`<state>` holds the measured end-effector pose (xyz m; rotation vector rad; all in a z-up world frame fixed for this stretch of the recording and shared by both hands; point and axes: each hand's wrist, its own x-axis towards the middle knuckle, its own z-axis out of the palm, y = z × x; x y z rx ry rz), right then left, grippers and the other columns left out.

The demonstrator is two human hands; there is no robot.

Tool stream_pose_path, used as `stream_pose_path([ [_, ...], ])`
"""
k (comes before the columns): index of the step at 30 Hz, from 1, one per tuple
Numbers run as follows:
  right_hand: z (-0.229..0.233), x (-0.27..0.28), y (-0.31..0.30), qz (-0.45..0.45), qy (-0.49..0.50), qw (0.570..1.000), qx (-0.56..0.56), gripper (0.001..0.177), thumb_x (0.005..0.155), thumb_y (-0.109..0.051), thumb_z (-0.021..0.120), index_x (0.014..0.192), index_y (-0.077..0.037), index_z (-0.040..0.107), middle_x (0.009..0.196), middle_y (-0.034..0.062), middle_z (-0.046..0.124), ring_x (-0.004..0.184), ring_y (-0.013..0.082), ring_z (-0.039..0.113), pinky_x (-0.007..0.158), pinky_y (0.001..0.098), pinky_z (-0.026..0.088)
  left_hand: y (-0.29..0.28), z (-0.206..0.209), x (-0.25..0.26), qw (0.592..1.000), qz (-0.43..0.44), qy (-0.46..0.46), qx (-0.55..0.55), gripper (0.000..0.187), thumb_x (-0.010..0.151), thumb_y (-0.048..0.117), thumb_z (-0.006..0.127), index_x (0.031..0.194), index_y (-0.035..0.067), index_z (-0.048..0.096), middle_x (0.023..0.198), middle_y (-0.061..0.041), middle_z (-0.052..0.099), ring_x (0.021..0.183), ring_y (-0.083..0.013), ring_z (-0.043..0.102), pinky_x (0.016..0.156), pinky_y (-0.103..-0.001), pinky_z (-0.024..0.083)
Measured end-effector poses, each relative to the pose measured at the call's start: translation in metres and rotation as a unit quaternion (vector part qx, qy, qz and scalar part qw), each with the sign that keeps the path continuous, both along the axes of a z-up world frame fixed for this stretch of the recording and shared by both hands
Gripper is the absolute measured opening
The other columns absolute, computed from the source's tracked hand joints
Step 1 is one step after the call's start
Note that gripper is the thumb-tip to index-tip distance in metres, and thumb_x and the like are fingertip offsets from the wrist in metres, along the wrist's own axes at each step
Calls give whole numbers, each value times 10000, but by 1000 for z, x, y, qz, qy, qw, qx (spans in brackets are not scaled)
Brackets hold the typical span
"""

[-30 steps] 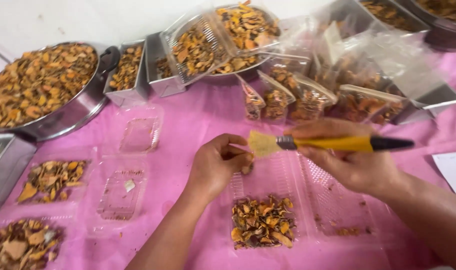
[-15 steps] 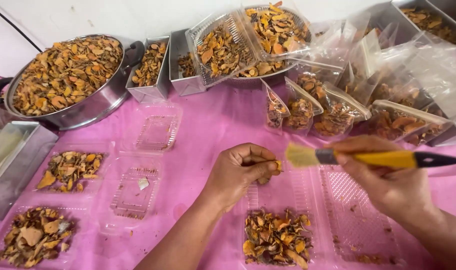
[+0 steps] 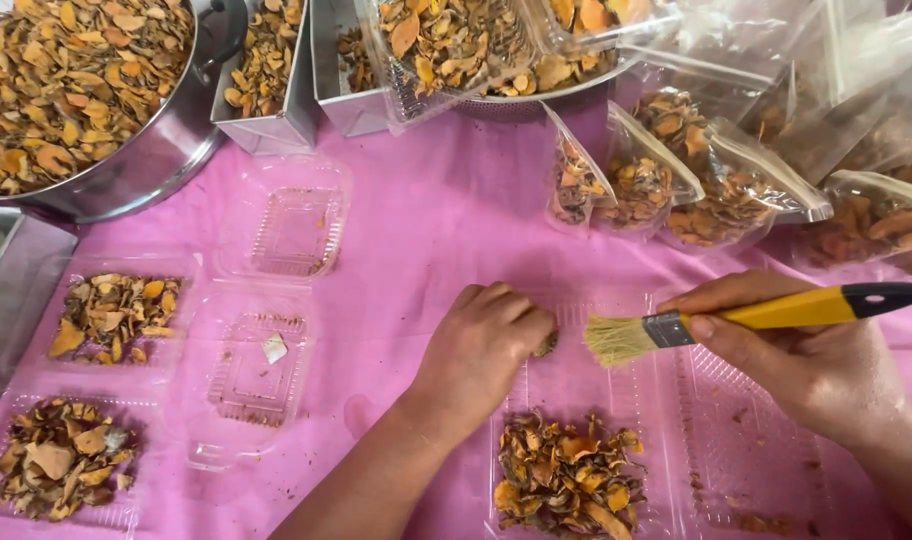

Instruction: Manually sorting and packaging dried herbal pieces into plastic containers and bags using hands and a brush.

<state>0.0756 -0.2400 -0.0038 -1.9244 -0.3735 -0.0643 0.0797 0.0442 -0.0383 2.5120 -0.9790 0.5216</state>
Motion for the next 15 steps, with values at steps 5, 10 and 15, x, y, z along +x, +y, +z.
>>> stream_pose_path([
  [5,1,4,-13,68,-44,997,-7,241,887,-121,682,1116,-65,735,755,27,755,409,60,468,346,167,404,-2,10,-3,996,9,9,91,235,769,107,811,999,85,765,972,-36,714,951,-232,606,845,-411,519],
  [10,23,-12,-12,-4,-59,997,-44,228,952,-144,665,1156,-75,738,720,36,695,423,71,388,382,222,249,-3,48,-21,996,-59,62,30,380,763,60,809,1139,60,754,1106,-81,743,1006,-266,656,878,-406,524],
  [15,37,-14,-9,-14,-158,987,29,167,992,-22,691,1149,33,701,951,124,696,784,150,602,697,222,472,-11,63,-50,958,-126,259,14,175,945,102,716,778,47,709,812,-59,710,754,-190,702,724,-324,617],
])
